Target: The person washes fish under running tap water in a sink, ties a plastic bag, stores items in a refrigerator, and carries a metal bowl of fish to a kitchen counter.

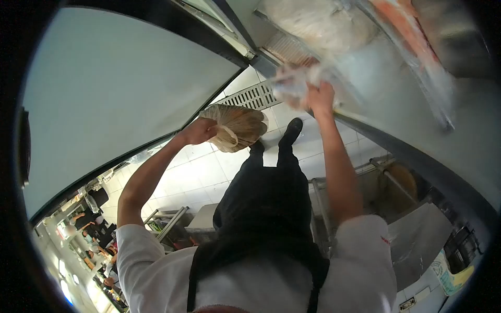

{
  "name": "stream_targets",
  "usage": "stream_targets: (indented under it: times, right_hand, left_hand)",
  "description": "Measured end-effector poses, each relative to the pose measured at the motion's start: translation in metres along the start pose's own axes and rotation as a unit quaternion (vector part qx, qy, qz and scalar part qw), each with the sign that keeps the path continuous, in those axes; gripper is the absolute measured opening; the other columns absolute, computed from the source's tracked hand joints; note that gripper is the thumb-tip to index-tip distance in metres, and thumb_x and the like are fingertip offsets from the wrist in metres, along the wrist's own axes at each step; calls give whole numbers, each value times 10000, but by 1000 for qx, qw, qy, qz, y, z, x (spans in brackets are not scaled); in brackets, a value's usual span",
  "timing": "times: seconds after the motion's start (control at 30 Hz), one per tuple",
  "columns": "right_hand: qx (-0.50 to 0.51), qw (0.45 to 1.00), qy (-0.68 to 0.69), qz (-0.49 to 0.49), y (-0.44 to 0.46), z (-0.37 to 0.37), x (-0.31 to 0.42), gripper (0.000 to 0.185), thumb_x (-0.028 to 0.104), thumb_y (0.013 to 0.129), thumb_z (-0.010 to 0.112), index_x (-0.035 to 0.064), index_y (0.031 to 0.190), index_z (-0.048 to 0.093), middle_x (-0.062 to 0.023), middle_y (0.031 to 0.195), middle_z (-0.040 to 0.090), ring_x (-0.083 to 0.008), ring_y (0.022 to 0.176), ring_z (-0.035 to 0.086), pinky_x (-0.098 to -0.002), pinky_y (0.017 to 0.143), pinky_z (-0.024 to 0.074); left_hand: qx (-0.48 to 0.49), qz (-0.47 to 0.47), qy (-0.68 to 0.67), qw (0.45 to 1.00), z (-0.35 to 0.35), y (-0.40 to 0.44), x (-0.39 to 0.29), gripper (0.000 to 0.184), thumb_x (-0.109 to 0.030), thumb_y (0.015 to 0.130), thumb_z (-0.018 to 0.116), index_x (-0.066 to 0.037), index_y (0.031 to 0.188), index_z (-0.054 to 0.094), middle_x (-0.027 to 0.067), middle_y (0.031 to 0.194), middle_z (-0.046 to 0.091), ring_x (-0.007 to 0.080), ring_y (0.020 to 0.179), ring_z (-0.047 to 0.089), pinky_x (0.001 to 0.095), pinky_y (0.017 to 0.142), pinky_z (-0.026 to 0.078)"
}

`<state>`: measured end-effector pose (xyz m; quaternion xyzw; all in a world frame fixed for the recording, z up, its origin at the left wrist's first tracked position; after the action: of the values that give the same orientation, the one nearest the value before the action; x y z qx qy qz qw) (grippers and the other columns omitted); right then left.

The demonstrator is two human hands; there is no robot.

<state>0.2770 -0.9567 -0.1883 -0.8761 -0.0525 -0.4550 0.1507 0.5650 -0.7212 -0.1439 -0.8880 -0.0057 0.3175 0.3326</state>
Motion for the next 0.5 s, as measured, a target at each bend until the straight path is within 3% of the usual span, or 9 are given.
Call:
stream_targets:
  times: [0.07,0.17,0.27,0.37,0.47,0.5]
  right_hand:
    - [-70,997,14,18,34,12,14,260,154,811,639,-38,985,619,-128,893,632,-207,766,599,-340,672,493]
    - [-155,986,-58,15,72,40,1,298,193,755,660,-11,970,632,-233,993,632,-372,958,599,-402,827,463]
    - [-169,957,160,174,86,81,-87,315,194,754,681,10,1003,620,-211,1032,633,-346,1005,593,-385,853,462]
    - [-148,971,111,153,58,70,-79,237,173,777,671,34,963,626,-138,927,662,-259,847,640,-347,726,501]
    - [19,923,311,226,2,85,-94,183,142,803,663,95,976,628,-37,874,636,-147,781,609,-287,664,478]
    - [46,922,330,196,-21,83,-89,147,168,806,659,105,935,625,-18,833,625,-120,735,593,-269,625,465]
  left_hand:
    - [-10,-22,-1,1000,-3,-8,5,225,-190,825,505,29,804,556,221,730,574,332,697,576,422,657,440]
    - [-16,-71,-8,997,-14,-15,11,256,-207,814,496,39,811,565,232,751,581,344,731,582,421,694,447]
    - [2,-133,-28,991,-20,-21,16,331,-231,792,486,63,894,598,263,842,610,362,835,604,423,778,456]
    - [-16,-150,-96,984,-19,-16,28,375,-244,787,492,72,958,601,258,863,619,330,842,610,403,785,457]
    - [-42,-111,-136,983,-17,1,34,410,-270,763,516,64,983,608,243,887,629,306,845,616,393,782,461]
    - [-26,-93,-132,986,-19,10,27,419,-279,753,526,58,987,612,239,896,630,301,848,617,390,783,462]
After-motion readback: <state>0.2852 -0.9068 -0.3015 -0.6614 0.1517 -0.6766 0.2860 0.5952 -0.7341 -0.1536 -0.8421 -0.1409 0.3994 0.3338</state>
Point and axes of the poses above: each hand's wrist, its own y-axis towards the middle knuckle, its own z-axis out of the palm, x = y × z, the point moved 10 cm from there along y, towards the middle knuckle
